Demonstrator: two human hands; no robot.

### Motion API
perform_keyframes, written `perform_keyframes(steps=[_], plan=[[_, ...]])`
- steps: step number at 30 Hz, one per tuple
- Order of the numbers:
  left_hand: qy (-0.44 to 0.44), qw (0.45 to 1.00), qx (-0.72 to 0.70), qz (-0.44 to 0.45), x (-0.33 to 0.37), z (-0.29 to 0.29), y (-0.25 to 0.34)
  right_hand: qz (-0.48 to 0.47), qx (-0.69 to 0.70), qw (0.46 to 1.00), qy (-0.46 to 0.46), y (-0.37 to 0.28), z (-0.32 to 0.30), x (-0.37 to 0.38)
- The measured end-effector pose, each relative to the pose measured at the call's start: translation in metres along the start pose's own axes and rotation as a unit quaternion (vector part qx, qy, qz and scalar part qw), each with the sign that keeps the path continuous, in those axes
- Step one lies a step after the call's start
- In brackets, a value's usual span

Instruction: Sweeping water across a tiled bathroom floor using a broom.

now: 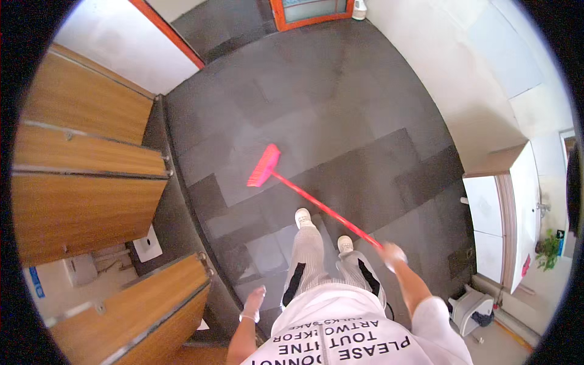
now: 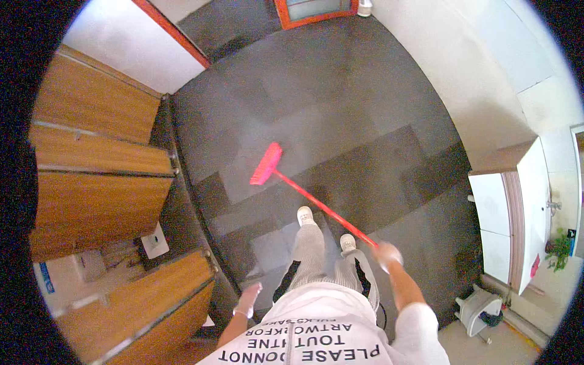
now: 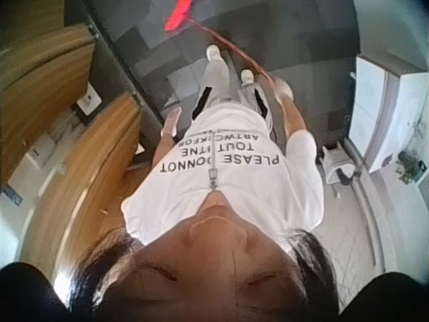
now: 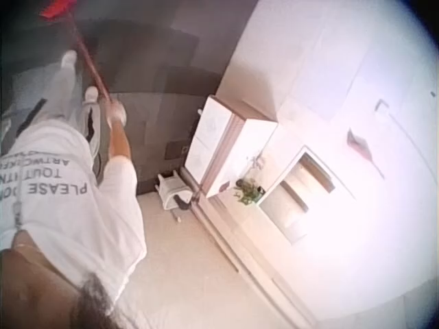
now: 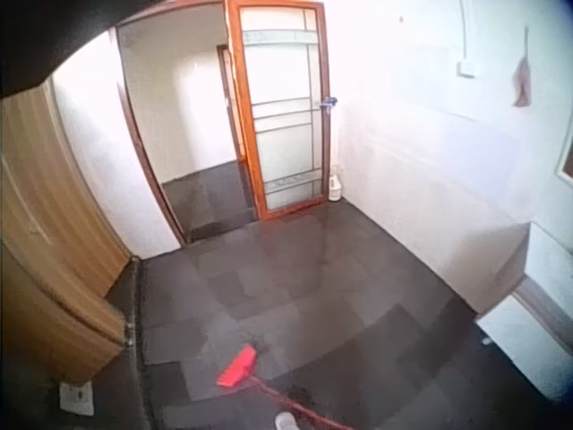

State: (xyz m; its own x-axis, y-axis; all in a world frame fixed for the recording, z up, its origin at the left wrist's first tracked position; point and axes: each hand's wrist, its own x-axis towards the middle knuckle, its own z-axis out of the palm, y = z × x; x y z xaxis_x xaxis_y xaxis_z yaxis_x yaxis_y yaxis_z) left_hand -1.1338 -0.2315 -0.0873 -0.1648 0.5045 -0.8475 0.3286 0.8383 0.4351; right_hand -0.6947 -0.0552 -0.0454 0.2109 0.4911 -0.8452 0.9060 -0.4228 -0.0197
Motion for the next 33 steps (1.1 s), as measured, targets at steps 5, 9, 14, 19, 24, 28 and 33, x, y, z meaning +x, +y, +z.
perform_keyframes(steps=[5,9,14,19,24,28,33], plan=[[-0.036,0.997,-0.052,-0.041,0.069,-0.056,0.059,0.204,0.007,0.978,-0.038,0.148,0.050,-0.139],[-0.084,0.986,-0.139,0.032,0.111,-0.066,0.089,0.344,0.069,0.936,-0.030,0.199,0.068,-0.192],[-0.095,0.980,-0.174,0.012,0.118,-0.073,0.119,0.396,0.007,0.918,0.026,0.259,0.080,-0.139],[-0.091,0.983,-0.156,-0.033,0.117,-0.091,0.120,0.348,0.303,0.884,0.075,0.283,0.100,-0.145],[-0.092,0.975,0.198,0.041,0.136,-0.101,0.087,0.335,0.485,0.800,0.113,0.180,0.072,-0.151],[-0.125,0.935,0.325,0.067,0.142,-0.089,0.063,0.215,0.457,0.862,0.029,0.060,0.017,-0.103],[-0.008,0.986,0.044,0.159,0.136,-0.070,0.075,0.024,0.182,0.981,0.061,-0.113,-0.088,0.045]])
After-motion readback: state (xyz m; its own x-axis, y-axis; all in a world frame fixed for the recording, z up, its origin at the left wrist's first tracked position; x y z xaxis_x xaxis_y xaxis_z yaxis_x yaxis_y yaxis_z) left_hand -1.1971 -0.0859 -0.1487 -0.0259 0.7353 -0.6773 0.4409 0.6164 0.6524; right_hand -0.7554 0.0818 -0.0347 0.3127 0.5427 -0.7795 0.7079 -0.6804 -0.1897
